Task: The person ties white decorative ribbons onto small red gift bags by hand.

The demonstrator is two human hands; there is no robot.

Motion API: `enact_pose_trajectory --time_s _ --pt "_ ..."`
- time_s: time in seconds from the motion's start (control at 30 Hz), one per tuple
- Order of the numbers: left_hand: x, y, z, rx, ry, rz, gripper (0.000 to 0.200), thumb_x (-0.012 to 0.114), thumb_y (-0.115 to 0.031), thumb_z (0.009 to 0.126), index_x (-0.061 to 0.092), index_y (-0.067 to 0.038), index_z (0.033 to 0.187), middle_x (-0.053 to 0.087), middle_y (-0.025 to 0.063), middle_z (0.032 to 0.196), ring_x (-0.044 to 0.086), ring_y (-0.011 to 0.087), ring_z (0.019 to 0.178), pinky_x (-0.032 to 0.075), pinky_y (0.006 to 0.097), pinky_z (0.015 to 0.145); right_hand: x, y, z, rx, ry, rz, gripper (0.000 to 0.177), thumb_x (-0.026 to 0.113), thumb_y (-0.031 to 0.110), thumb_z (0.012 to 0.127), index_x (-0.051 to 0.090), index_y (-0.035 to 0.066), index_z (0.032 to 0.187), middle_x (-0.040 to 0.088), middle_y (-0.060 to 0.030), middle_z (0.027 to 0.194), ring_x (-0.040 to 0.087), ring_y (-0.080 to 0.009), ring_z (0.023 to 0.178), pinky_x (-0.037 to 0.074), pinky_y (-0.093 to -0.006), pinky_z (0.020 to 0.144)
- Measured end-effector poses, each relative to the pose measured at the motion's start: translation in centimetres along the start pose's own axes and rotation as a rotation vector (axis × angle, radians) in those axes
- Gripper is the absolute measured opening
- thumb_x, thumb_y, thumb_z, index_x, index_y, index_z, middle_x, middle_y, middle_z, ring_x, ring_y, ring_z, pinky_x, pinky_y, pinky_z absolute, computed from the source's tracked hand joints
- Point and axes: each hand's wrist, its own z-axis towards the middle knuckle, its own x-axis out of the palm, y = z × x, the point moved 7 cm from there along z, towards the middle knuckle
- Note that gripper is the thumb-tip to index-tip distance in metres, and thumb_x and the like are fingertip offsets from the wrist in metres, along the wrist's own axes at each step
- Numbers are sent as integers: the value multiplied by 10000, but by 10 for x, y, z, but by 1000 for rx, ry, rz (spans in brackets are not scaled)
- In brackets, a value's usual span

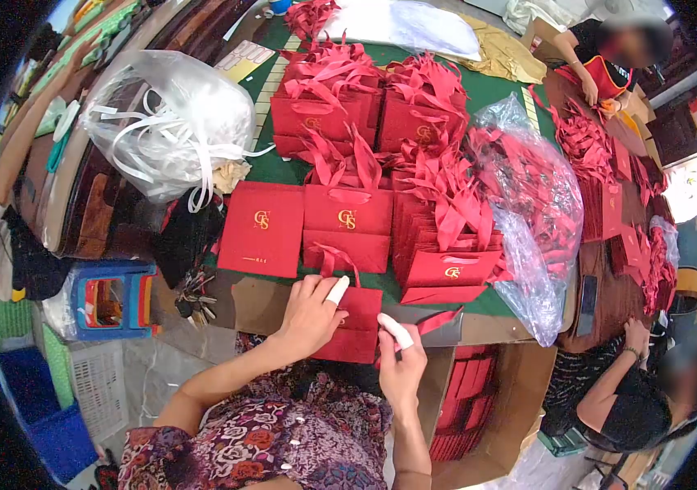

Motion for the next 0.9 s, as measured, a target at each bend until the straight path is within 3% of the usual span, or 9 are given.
enact_pose_trajectory --time_s 0.1,0.13,0.17,0.23,0.27,0.4,0.57,0.7,0.9 --pt "0 0 5 15 24 2 534 777 -200 753 604 -2 1218 574 113 1125 500 298 1057 395 416 897 16 -11 9 12 -78 62 191 637 10 921 686 11 1105 642 -36 942 584 -86 828 473 -237 719" --pt "-1 0 6 17 27 2 534 777 -200 753 604 -2 1218 574 113 1125 500 298 1057 395 416 897 21 -19 8 156 -88 121 138 660 46 917 695 13 1047 662 -31 907 587 -87 793 475 -247 695" --pt "-2 0 6 18 32 -9 513 780 -205 750 613 -7 1193 569 108 1096 498 296 1041 390 413 880 22 -21 9 159 -89 122 138 660 46 917 695 13 1047 662 -31 907 587 -87 793 475 -247 695" --pt "-5 0 7 19 37 -17 492 782 -209 746 622 -12 1168 564 103 1067 496 294 1024 385 410 863 29 -20 14 73 -40 -37 153 702 77 889 682 18 1028 690 -120 876 657 -201 735 522 -315 691" --pt "-7 0 7 21 35 -40 468 780 -203 747 628 -17 1149 576 103 1055 501 294 1024 383 413 867 31 -19 15 38 -39 -87 152 713 90 881 689 19 1013 689 -138 883 663 -211 734 518 -317 677" --pt "-6 -1 5 24 12 -134 390 763 -159 753 645 -39 1106 621 94 999 527 281 1002 372 421 881 35 -9 18 -46 -75 -160 135 715 82 873 700 18 991 689 -136 867 665 -208 707 510 -313 651" --pt "-6 0 3 -42 9 -249 331 737 -95 755 661 -84 1077 654 75 936 554 259 956 363 417 882 36 -25 18 151 -64 4 140 732 96 850 719 27 971 696 -109 780 663 -168 651 520 -308 628" --pt "-9 -2 1 -9 -35 -269 322 725 -68 754 666 -108 1068 659 66 910 555 254 921 358 413 873 36 -19 19 157 -68 20 136 734 103 847 701 20 950 696 -104 757 665 -155 652 531 -309 634" --pt "-12 -15 -5 71 -128 -164 293 713 -70 765 671 -108 1052 658 60 913 545 252 872 356 406 861 35 -3 19 72 -57 -221 131 724 108 860 644 15 907 709 -115 789 694 -196 694 543 -327 658"
